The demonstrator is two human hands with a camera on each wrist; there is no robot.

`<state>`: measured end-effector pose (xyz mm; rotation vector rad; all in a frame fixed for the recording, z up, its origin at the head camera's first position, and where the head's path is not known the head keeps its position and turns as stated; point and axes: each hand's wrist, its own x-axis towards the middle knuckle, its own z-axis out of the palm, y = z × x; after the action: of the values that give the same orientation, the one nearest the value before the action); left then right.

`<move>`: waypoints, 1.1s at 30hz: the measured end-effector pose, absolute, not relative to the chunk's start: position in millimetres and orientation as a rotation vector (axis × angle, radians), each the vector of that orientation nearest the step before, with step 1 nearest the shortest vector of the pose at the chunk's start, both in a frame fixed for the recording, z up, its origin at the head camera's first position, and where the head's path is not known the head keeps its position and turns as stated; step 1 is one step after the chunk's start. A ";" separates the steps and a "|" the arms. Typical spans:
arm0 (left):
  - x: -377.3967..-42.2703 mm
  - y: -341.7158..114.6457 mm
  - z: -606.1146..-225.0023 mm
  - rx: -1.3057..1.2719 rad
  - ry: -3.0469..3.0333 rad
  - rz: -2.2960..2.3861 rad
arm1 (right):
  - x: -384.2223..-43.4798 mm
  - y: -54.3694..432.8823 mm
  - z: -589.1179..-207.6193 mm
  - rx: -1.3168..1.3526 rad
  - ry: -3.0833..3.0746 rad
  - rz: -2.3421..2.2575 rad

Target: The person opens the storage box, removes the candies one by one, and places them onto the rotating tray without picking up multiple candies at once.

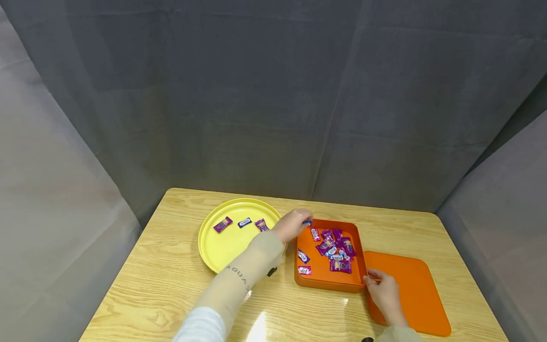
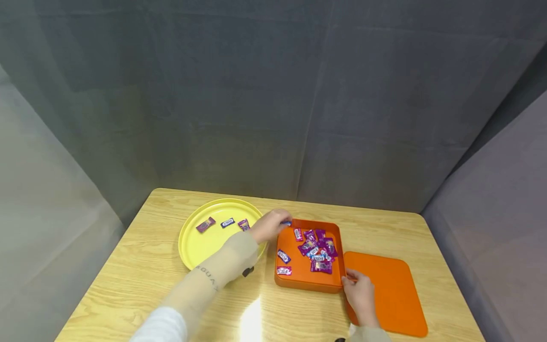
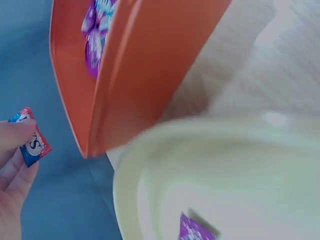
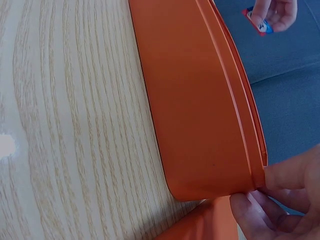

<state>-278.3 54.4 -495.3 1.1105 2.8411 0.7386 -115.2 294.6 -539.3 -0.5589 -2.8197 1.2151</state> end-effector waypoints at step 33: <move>-298.2 -86.1 -540.3 0.197 2.686 1.206 | -114.8 293.6 -538.8 -0.560 -2.802 1.230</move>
<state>-298.2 -86.1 -540.3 0.1972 2.6864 1.2064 -114.8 293.6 -538.8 -0.5600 -2.8020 1.2299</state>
